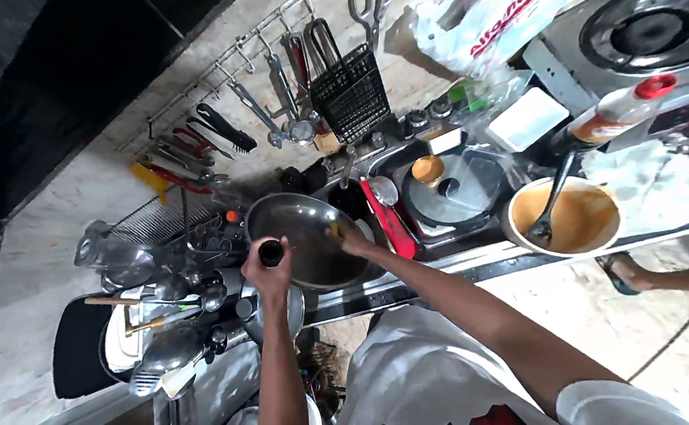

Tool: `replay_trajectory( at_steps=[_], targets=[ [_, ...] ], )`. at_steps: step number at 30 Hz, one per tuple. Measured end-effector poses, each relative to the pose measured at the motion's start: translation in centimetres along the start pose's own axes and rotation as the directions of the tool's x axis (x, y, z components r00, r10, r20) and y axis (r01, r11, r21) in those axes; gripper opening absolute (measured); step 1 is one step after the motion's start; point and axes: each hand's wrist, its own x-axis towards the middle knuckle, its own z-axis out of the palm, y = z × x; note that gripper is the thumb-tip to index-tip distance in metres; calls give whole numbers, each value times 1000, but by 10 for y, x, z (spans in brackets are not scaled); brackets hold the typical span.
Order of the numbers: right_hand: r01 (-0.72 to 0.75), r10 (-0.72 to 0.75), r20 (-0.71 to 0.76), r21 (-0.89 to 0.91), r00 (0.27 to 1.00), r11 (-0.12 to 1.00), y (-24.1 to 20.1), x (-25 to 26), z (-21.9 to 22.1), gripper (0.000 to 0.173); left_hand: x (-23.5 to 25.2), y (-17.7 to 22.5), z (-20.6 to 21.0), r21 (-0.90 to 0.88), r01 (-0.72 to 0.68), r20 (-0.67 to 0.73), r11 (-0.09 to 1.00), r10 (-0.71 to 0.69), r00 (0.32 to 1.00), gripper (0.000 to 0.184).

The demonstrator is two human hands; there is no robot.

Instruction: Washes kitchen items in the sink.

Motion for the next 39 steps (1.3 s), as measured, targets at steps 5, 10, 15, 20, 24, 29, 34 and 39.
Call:
replay_trajectory(
  at_steps=[5, 10, 15, 20, 24, 29, 34, 39],
  targets=[
    [147, -48, 340, -272, 939, 951, 5, -43, 39, 50, -17, -1, -7, 203, -74, -241, 976, 123, 963, 27],
    [292, -314, 479, 121, 820, 949, -48, -110, 74, 37, -29, -2, -4, 200, -181, -164, 963, 215, 963, 27],
    [474, -483, 100, 105, 870, 874, -65, -58, 103, 50, -38, -1, 0, 119, -280, -15, 952, 284, 959, 30],
    [73, -87, -86, -153, 992, 986, -4, -5, 99, 46, -30, -1, -12, 187, -259, -112, 948, 283, 953, 30],
    [-70, 51, -120, -159, 991, 985, 12, -47, 89, 39, -18, -1, -15, 212, -240, -168, 947, 277, 946, 27],
    [133, -162, 236, 135, 958, 982, -23, -101, 88, 33, -13, -2, -7, 240, -239, -171, 941, 284, 944, 27],
    [409, -448, 16, 377, 894, 831, -74, -91, 97, 30, -12, 3, 0, 200, -268, -149, 942, 300, 942, 26],
    [346, -347, 10, 63, 938, 936, 4, -63, 104, 40, -6, 6, -1, 198, -297, -90, 934, 319, 944, 27]
  ],
)
